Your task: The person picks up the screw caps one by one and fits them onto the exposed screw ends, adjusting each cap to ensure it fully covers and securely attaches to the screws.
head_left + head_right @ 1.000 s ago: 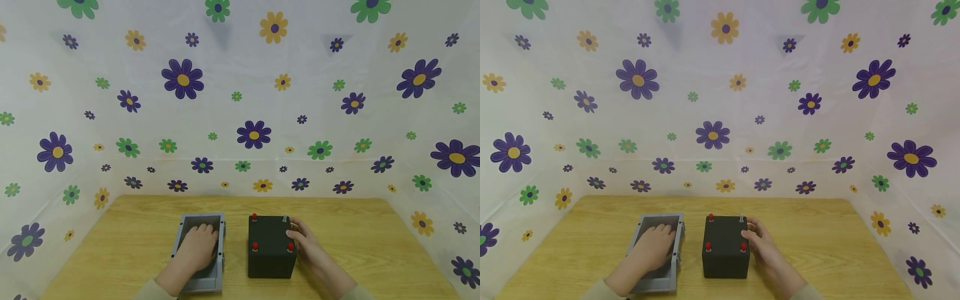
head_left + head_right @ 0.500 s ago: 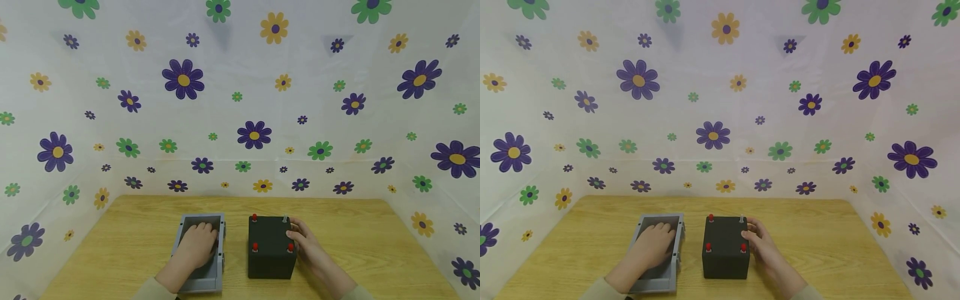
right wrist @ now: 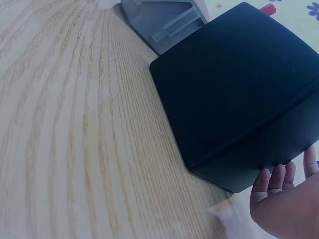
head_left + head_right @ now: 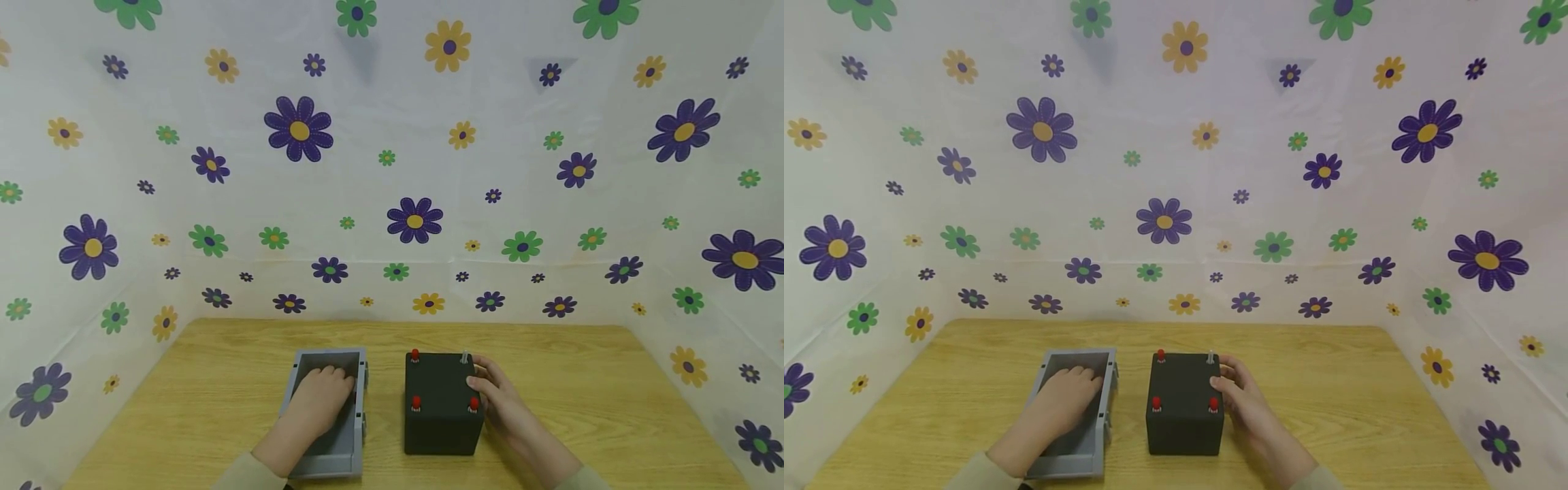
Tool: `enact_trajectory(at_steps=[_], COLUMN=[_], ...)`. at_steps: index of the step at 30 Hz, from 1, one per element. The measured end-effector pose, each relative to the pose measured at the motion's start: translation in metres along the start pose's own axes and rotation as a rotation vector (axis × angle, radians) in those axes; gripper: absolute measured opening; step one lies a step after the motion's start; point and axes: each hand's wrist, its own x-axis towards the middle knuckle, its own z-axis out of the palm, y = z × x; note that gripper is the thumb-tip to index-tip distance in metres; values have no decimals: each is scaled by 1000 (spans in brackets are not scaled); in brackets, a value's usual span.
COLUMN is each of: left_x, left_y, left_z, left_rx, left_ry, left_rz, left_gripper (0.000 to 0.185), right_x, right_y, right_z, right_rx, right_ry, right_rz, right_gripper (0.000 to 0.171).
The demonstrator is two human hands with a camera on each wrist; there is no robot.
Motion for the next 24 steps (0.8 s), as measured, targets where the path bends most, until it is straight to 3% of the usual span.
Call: enact_trajectory(at_steps=[12,20,24], left_x=[4,6,5], left_y=[-1,-4,-4], left_z=[2,8,7], left_rx=[2,34,55], left_ry=[4,60,56], left_rz=[19,38,44], left_gripper=[9,6,7], right_x=[1,1,1], right_y=[1,1,1], right_z=[1,1,1], right_rx=[1,-3,0], right_ry=[11,5,6], right_rz=[-3,-6,-2], right_gripper=[52,52,53])
